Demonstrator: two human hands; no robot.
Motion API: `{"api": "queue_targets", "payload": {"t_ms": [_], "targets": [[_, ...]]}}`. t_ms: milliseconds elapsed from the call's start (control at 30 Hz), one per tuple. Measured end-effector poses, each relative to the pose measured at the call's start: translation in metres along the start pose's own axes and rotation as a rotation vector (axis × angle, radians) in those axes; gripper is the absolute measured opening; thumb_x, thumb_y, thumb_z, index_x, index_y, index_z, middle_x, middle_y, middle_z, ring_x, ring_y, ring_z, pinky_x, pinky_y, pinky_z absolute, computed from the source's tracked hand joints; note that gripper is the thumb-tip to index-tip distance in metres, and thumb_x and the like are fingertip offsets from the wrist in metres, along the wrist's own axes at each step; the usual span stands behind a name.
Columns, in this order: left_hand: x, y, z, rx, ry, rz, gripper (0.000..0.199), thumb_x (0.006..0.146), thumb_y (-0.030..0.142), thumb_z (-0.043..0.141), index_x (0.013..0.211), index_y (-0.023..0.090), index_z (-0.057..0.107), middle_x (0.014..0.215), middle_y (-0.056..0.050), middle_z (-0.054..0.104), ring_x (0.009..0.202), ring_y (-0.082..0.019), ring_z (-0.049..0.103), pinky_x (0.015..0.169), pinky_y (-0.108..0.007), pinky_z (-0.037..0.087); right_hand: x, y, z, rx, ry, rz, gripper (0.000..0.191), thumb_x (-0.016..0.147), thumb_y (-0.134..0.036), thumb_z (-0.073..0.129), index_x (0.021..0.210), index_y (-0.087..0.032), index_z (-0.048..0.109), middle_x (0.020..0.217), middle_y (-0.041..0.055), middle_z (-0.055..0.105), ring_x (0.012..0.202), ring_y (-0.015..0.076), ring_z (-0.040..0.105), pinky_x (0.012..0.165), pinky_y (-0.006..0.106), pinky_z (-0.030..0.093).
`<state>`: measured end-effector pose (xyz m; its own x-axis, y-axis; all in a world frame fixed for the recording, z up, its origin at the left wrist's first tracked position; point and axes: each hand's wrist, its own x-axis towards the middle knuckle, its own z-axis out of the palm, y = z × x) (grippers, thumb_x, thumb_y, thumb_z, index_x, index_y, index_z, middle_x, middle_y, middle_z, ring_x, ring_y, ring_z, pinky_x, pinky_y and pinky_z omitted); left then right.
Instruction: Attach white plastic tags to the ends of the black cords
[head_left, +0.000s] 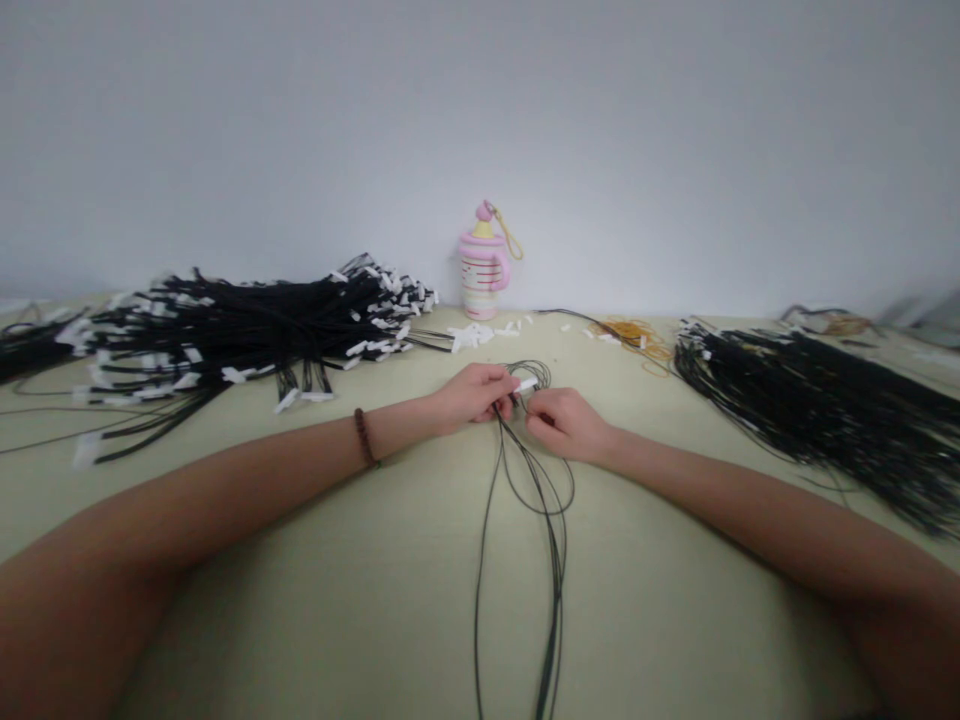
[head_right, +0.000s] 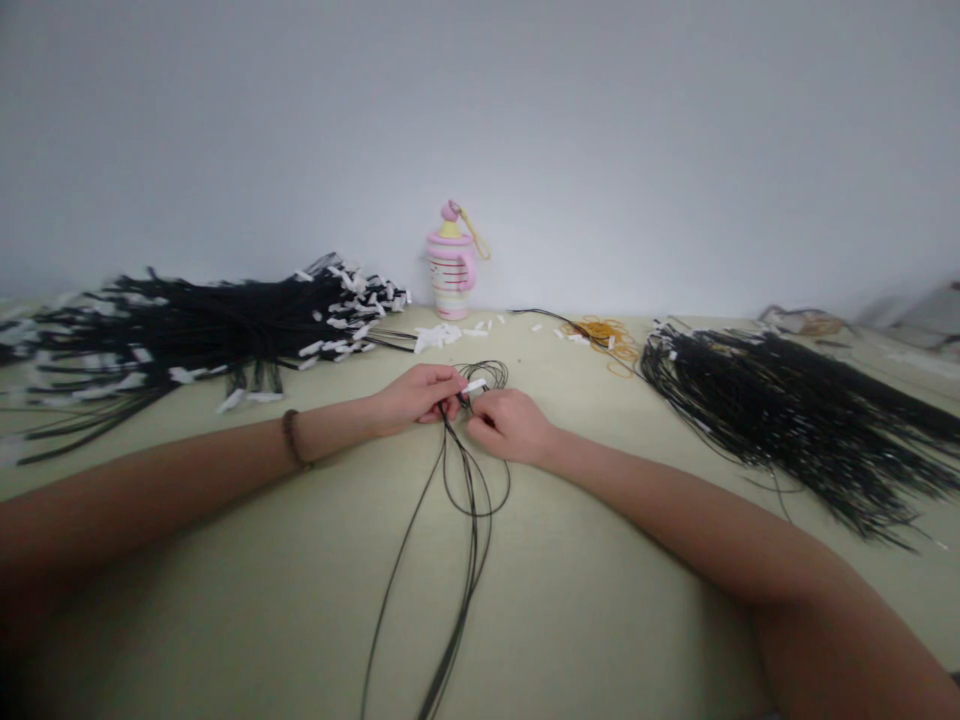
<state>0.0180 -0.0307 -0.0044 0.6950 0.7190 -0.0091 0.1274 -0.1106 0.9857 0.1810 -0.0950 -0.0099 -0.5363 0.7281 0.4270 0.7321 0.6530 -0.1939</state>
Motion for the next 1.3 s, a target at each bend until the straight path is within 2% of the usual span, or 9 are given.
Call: {"api": "queue_targets", "payload": {"t_ms": [733, 1300], "targets": [[-0.0005, -0.0002, 0.0014, 0.046, -0.032, 0.012, 0.023, 0.08, 0.035, 0.047, 0.073, 0.013, 0.048, 0.05, 0.0, 0.053, 0.032, -0.002, 0.031, 0.032, -0.015, 0.016, -0.0002, 0.0002, 0.0019, -0.012, -0.034, -0.017, 0.016, 0.074, -0.018, 0.042, 0.059, -0.014, 0.047, 0.057, -0.0002, 0.048, 0.054, 0.008, 0.041, 0.054, 0.019, 0.03], [-0.0038, 0.0025, 0.0038, 0.248, -0.043, 0.085, 0.027, 0.081, 0.037, 0.043, 0.07, 0.013, 0.047, 0.052, 0.001, 0.054, 0.035, -0.002, 0.034, 0.035, -0.014, 0.024, -0.0001, 0.0015, 0.0037, -0.057, -0.032, -0.066, 0.018, 0.074, -0.02, 0.043, 0.057, -0.014, 0.046, 0.057, -0.0003, 0.048, 0.054, 0.0079, 0.04, 0.054, 0.02, 0.028]]}}
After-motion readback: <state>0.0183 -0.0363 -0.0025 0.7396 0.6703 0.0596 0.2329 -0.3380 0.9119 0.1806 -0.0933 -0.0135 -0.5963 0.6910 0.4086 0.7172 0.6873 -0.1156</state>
